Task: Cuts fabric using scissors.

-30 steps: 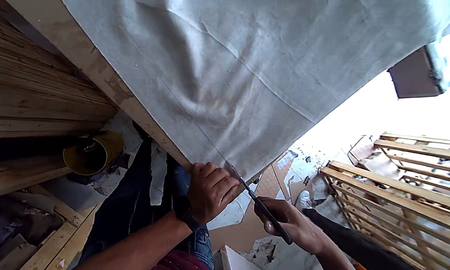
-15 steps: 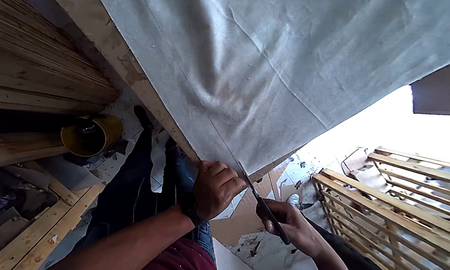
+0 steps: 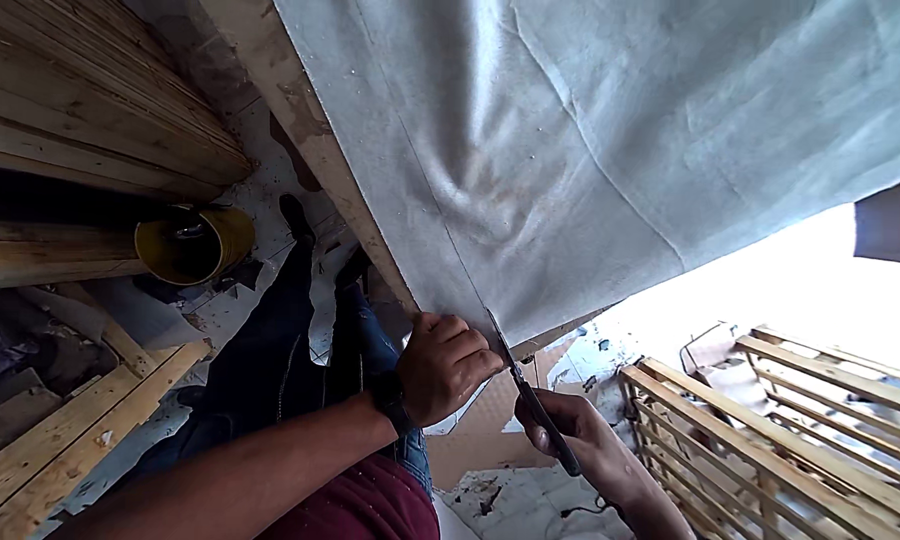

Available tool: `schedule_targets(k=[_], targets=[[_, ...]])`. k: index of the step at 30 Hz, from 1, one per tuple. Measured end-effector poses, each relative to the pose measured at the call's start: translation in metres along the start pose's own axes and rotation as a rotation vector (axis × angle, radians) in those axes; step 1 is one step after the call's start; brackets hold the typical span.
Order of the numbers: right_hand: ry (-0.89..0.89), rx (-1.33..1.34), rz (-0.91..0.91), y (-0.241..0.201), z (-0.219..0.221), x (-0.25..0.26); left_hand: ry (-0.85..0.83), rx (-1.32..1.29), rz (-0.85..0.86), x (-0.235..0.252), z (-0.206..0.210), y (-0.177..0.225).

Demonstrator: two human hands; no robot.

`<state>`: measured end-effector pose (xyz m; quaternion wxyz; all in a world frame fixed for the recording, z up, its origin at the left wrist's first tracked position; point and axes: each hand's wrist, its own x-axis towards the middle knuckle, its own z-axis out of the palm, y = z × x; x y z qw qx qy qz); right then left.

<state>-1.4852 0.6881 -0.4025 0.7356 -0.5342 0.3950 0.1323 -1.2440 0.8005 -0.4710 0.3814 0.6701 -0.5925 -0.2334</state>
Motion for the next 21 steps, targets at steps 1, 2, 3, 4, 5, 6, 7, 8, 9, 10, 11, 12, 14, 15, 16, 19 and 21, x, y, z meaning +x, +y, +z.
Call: schedule_targets(k=[1, 2, 3, 4, 5, 6, 7, 8, 9, 10, 11, 12, 14, 15, 16, 19, 21], targets=[[-0.012, -0.005, 0.001, -0.004, -0.001, 0.003, 0.001, 0.001, 0.001, 0.000, 0.000, 0.000], [-0.019, -0.011, -0.001, -0.007, -0.001, 0.006, 0.010, 0.004, 0.002, 0.001, 0.000, 0.001], [-0.016, -0.008, 0.002, -0.008, -0.001, 0.007, 0.021, 0.002, 0.002, 0.000, 0.001, 0.001], [-0.017, 0.000, 0.002, -0.008, 0.000, 0.009, 0.032, -0.003, 0.003, 0.000, 0.001, 0.002], [-0.013, 0.008, 0.000, -0.007, 0.001, 0.010, 0.039, -0.005, 0.004, 0.000, 0.000, 0.001], [0.000, 0.008, -0.001, -0.006, 0.003, 0.011, 0.043, -0.006, 0.007, 0.001, 0.000, 0.001], [0.017, 0.006, -0.002, -0.005, 0.004, 0.011, 0.044, -0.009, 0.011, 0.000, 0.000, 0.001], [0.035, 0.000, 0.000, -0.003, 0.005, 0.009, 0.041, -0.009, 0.015, 0.000, -0.001, 0.000], [0.048, -0.004, 0.004, -0.002, 0.005, 0.008, 0.040, -0.010, 0.018, 0.000, 0.000, 0.000], [0.051, -0.002, 0.007, -0.002, 0.005, 0.006, 0.041, -0.009, 0.020, 0.000, 0.000, 0.000], [0.046, 0.006, 0.011, -0.003, 0.004, 0.004, 0.036, -0.005, 0.023, 0.000, 0.000, 0.000], [0.037, 0.022, 0.015, -0.005, 0.004, 0.003, 0.021, 0.001, 0.031, 0.000, -0.003, 0.000], [0.015, 0.045, 0.039, -0.012, 0.004, 0.001, -0.058, 0.012, 0.073, -0.003, -0.014, 0.001], [0.012, 0.045, 0.057, -0.016, 0.003, -0.001, -0.119, 0.014, 0.113, -0.006, -0.021, 0.002], [0.012, 0.045, 0.078, -0.021, 0.003, -0.002, -0.184, 0.005, 0.164, -0.009, -0.028, 0.004], [0.022, 0.054, 0.142, -0.031, 0.004, -0.004, -0.445, 0.032, 0.380, -0.013, -0.043, 0.009], [0.033, 0.036, 0.170, -0.035, 0.004, -0.004, -0.521, 0.095, 0.506, -0.008, -0.043, 0.009]])
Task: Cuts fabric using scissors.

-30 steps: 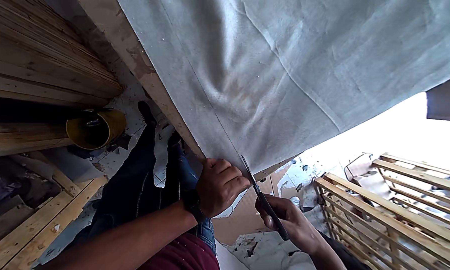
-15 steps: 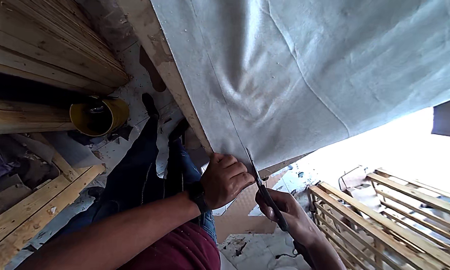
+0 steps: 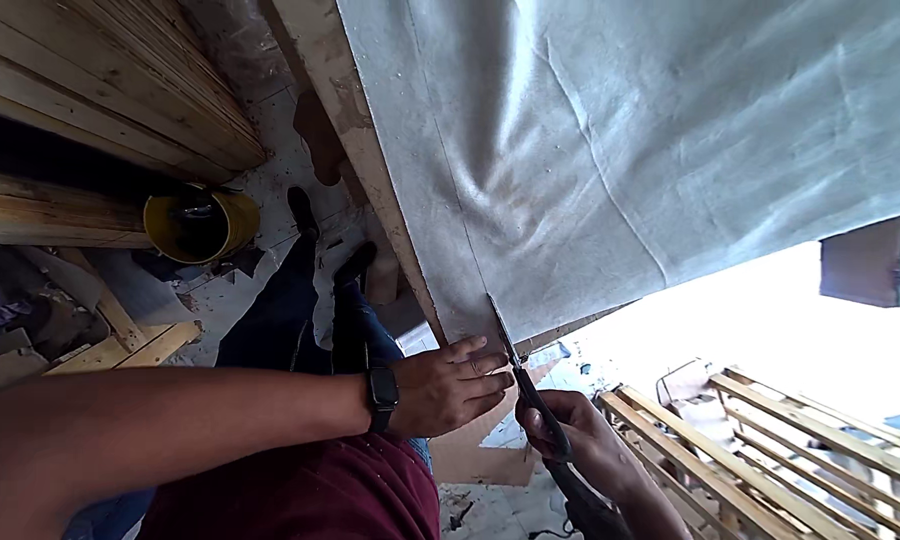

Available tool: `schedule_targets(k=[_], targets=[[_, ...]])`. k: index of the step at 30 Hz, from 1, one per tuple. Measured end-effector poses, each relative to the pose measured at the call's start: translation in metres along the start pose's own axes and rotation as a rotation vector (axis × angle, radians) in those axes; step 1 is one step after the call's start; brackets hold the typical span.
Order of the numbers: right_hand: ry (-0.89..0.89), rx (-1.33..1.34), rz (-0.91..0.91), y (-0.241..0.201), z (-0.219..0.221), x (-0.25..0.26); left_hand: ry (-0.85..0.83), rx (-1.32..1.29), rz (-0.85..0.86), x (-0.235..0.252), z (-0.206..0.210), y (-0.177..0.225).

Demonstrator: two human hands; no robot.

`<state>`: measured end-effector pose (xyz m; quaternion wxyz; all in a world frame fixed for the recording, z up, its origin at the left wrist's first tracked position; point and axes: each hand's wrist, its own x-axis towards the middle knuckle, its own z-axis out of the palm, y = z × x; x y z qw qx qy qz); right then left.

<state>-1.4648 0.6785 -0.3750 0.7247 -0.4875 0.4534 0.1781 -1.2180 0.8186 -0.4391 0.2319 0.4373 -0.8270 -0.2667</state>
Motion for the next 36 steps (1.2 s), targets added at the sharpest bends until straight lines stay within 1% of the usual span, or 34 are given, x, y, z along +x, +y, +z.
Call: schedule_targets(k=[2, 4, 12, 14, 16, 19, 22, 25, 27, 31, 33, 36], targets=[[0.022, -0.018, 0.020, -0.002, -0.003, -0.001, -0.086, 0.060, 0.039, 0.005, 0.000, -0.005], [0.015, -0.017, 0.039, -0.003, -0.003, -0.002, -0.117, 0.070, 0.025, 0.006, 0.004, -0.007], [0.043, -0.015, 0.099, -0.015, 0.001, -0.007, -0.136, -0.010, -0.060, 0.034, 0.015, -0.007], [0.043, -0.011, 0.097, -0.017, 0.000, -0.008, -0.133, -0.051, -0.036, 0.035, 0.016, -0.003], [0.049, -0.012, 0.110, -0.018, 0.001, -0.009, -0.130, -0.101, 0.020, 0.025, 0.015, 0.007], [0.048, -0.042, 0.142, -0.025, 0.002, -0.009, -0.094, -0.096, 0.068, 0.015, 0.016, 0.005], [0.048, -0.064, 0.165, -0.033, -0.001, -0.011, -0.086, -0.097, 0.037, 0.026, 0.016, -0.001], [0.056, -0.058, 0.177, -0.030, -0.004, -0.010, -0.127, -0.077, -0.060, 0.032, 0.017, -0.004], [0.057, -0.033, 0.153, -0.020, -0.002, -0.005, -0.182, -0.065, -0.136, 0.033, 0.020, -0.006], [0.068, 0.034, 0.042, 0.006, 0.005, 0.003, -0.200, -0.077, -0.178, 0.029, 0.035, 0.003], [0.070, 0.028, -0.014, 0.008, 0.006, 0.011, -0.220, -0.092, -0.203, 0.029, 0.037, 0.005], [0.046, -0.008, -0.033, 0.003, 0.005, 0.016, -0.223, -0.064, -0.208, 0.028, 0.043, 0.010]])
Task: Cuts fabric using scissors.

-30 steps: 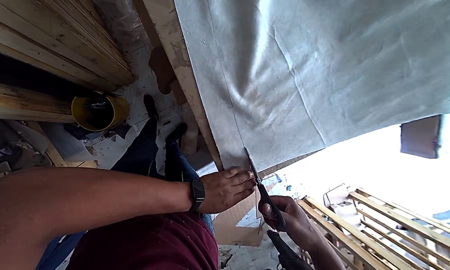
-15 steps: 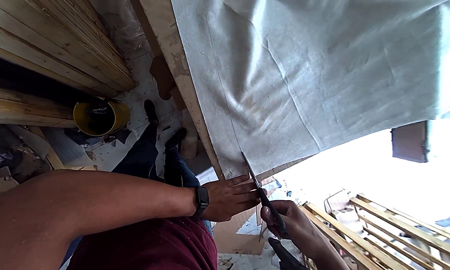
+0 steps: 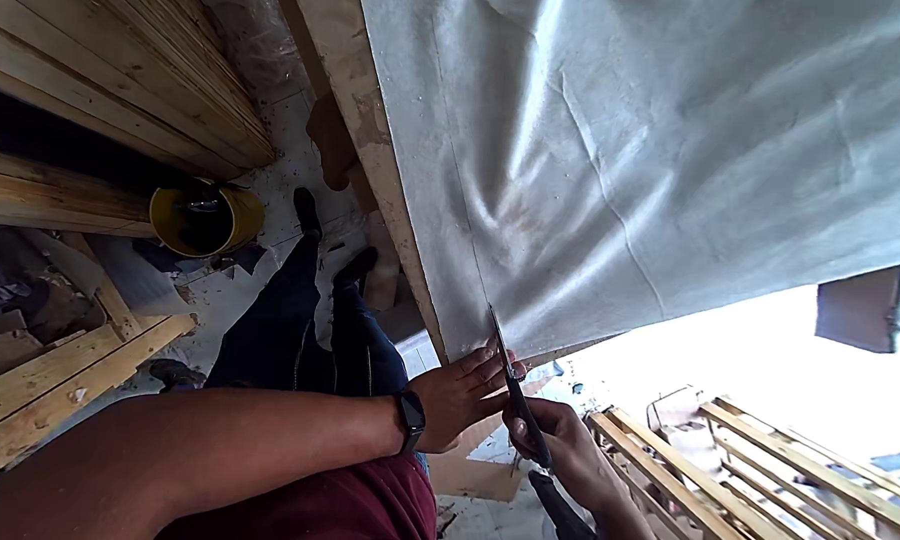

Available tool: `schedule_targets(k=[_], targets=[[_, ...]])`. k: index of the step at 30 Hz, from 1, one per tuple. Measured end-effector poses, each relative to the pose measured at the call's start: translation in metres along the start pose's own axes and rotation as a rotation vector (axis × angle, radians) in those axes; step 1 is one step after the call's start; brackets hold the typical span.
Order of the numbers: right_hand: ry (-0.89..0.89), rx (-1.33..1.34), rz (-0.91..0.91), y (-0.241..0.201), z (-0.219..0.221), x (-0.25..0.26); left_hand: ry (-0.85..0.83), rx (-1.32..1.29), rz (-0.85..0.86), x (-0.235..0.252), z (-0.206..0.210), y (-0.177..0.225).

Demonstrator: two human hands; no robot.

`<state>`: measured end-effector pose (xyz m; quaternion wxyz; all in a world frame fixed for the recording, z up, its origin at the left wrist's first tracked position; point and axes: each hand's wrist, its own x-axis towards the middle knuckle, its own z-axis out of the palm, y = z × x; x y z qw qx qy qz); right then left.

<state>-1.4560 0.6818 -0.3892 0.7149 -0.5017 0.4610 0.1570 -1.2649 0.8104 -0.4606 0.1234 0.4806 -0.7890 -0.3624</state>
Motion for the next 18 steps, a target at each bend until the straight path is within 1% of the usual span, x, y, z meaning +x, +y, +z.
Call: schedule_targets(k=[6, 10, 13, 18], targets=[[-0.019, -0.029, -0.055, -0.005, 0.000, 0.009, 0.018, 0.083, 0.004, -0.001, 0.001, -0.001], [-0.025, 0.052, -0.082, 0.002, 0.002, 0.016, 0.026, 0.137, -0.003, 0.000, 0.003, -0.001], [-0.025, 0.078, -0.122, -0.002, 0.006, 0.019, 0.037, 0.158, -0.007, 0.000, 0.002, 0.000], [-0.061, 0.108, -0.113, -0.015, 0.003, 0.019, 0.082, 0.111, -0.018, -0.001, 0.003, 0.000]])
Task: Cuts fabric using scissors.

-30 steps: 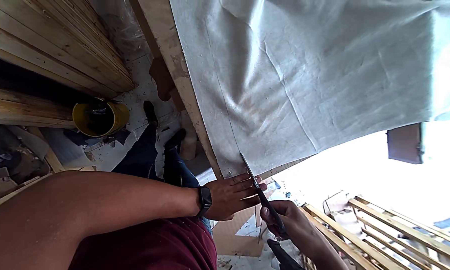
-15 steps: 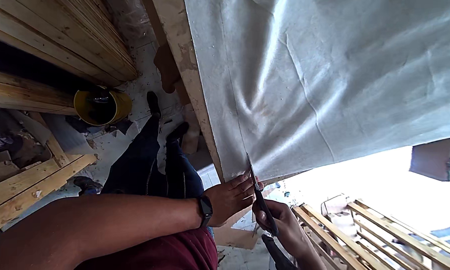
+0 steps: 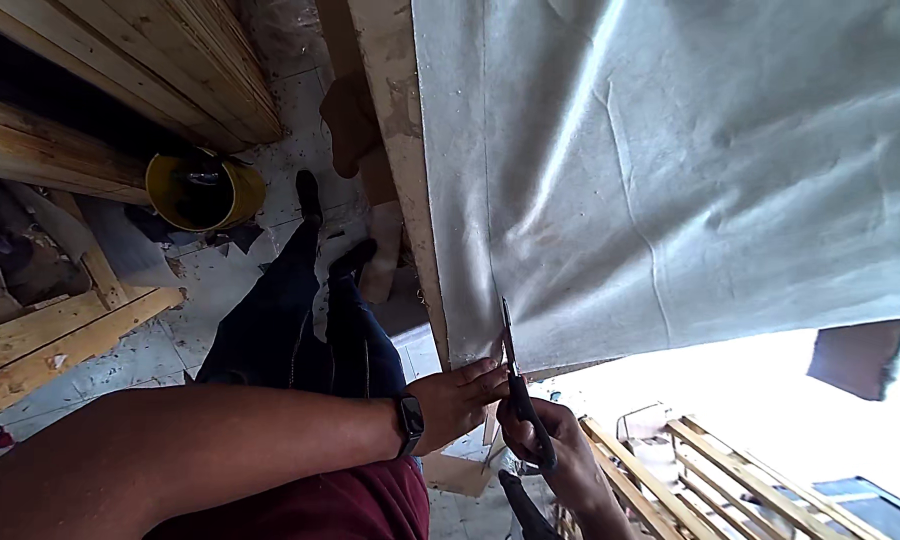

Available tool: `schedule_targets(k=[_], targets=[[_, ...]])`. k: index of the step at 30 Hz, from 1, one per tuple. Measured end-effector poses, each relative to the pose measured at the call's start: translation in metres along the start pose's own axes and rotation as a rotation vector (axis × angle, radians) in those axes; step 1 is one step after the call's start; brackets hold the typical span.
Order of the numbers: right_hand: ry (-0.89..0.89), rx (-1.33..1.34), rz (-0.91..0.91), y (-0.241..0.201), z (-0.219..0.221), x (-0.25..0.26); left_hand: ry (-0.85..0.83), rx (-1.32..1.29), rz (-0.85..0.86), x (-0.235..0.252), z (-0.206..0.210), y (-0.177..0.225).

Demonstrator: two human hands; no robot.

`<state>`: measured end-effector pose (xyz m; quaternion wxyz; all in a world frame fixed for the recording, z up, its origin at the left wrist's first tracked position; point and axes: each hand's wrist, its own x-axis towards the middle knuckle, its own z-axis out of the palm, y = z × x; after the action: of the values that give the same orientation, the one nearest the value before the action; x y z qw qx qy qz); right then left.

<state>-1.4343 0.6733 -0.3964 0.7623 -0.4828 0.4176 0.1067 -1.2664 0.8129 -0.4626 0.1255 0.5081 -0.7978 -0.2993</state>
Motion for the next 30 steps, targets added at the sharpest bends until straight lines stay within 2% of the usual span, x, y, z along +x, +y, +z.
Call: schedule_targets(k=[5, 24, 30], targets=[[-0.001, -0.025, -0.011, -0.010, 0.001, -0.001, -0.048, -0.036, 0.003, 0.001, -0.005, -0.002], [-0.018, 0.012, -0.115, -0.034, 0.008, 0.031, -0.004, -0.042, 0.018, -0.002, -0.011, -0.005], [-0.055, -0.017, -0.177, -0.064, 0.013, 0.055, -0.048, -0.012, 0.045, -0.002, -0.014, -0.006]])
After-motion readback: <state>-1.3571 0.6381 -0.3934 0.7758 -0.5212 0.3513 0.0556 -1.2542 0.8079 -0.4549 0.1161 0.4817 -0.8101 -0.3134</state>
